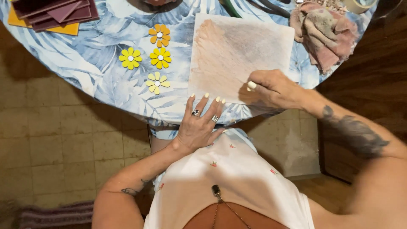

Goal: Sanding the edges of small flower-shaped mosaic tiles using a sheet of sandpaper on a table.

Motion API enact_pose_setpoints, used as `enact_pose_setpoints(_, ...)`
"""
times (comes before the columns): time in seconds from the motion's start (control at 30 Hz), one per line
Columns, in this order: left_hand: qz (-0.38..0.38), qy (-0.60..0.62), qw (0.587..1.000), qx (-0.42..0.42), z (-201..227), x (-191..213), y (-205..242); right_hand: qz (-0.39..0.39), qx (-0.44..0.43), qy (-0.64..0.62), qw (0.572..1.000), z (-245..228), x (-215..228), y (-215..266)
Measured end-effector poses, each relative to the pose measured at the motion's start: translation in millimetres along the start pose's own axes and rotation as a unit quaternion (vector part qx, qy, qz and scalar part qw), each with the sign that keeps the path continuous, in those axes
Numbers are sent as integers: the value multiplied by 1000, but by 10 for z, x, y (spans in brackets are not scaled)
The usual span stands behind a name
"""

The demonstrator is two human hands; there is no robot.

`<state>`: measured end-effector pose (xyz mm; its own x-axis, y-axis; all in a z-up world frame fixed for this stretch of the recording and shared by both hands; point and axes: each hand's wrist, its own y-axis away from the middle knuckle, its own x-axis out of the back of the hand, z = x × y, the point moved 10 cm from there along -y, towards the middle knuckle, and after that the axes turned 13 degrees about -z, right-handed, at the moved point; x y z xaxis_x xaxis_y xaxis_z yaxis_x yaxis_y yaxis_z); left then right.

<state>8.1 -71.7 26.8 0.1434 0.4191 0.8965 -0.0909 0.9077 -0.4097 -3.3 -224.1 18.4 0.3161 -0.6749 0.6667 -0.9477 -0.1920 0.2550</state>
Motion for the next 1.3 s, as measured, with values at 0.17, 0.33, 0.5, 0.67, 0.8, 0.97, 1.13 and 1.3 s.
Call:
enact_pose_setpoints(0.17,6,4,1000,-1,-6,-71,30,16,6,-96,995,-108,-10,-69)
enact_pose_setpoints(0.33,-2,-1,1000,1,7,-85,36,27,4,-116,993,-135,-2,-52)
enact_pose_setpoints(0.5,-5,-5,1000,6,2,-14,-2,45,30,179,982,-295,-90,-85)
enact_pose_setpoints(0.67,0,-4,1000,8,-2,-53,17,88,120,359,921,-559,-333,-387)
enact_pose_setpoints(0.8,-12,-16,1000,4,10,-158,58,140,141,339,920,-727,-189,-931)
enact_pose_setpoints(0.97,-11,-13,1000,4,-10,-118,31,171,168,422,875,-779,-146,-960)
enact_pose_setpoints(1.13,-9,-10,1000,5,-6,-71,26,83,164,453,872,-402,-378,-27)
enact_pose_setpoints(1.3,19,81,995,47,-112,209,-125,34,21,338,940,-226,60,245)
